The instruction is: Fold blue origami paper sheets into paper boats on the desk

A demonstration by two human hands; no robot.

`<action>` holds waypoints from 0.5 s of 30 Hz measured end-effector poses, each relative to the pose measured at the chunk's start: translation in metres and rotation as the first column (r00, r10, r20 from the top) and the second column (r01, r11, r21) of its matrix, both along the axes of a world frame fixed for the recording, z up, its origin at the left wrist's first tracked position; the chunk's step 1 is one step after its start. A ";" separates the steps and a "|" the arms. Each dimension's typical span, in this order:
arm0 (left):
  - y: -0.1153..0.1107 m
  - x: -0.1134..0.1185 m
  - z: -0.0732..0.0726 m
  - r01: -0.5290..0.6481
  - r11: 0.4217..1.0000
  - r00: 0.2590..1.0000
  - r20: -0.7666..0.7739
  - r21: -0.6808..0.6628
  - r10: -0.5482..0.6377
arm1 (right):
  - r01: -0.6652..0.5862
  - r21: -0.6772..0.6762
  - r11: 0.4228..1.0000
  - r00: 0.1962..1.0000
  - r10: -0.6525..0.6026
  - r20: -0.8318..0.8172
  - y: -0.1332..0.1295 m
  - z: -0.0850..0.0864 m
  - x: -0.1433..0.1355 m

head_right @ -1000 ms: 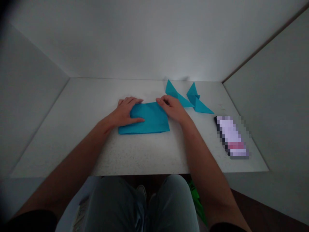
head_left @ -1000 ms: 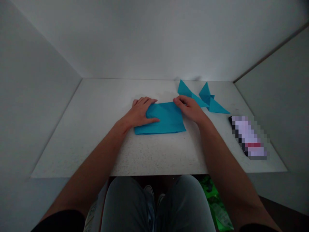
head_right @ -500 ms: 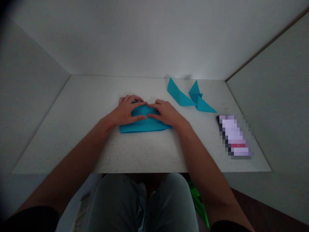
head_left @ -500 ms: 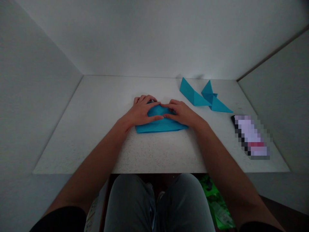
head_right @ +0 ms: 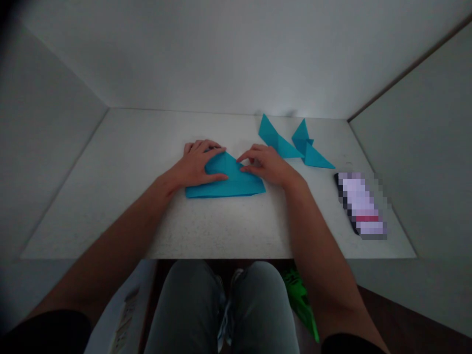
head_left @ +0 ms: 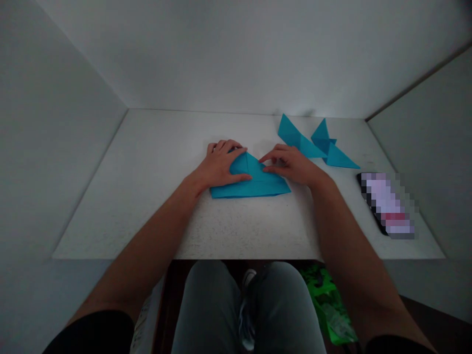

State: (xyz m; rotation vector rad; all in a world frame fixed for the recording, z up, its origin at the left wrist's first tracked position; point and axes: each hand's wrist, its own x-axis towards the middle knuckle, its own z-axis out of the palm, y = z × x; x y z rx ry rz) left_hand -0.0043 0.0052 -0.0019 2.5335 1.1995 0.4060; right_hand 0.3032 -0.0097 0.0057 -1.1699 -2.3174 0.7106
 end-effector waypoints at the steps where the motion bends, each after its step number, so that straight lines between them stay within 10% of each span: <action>1: 0.003 -0.003 0.000 -0.058 0.998 0.998 0.012 0.002 0.058 | -0.026 -0.005 1.000 1.000 0.026 0.008 0.001 -0.002 -0.003; 7: 0.026 -0.024 0.003 -0.383 0.916 0.894 0.204 -0.117 0.400 | -0.032 -0.019 0.999 0.998 0.033 0.050 0.002 -0.005 -0.003; 11: 0.021 -0.020 0.012 -0.282 0.915 0.828 0.408 -0.287 0.384 | -0.016 -0.042 0.999 0.999 0.018 0.044 0.002 -0.005 -0.004; 15: 0.011 -0.010 0.014 -0.049 0.957 0.923 0.354 -0.287 0.153 | -0.001 -0.010 1.000 0.999 0.001 0.041 0.002 -0.005 -0.012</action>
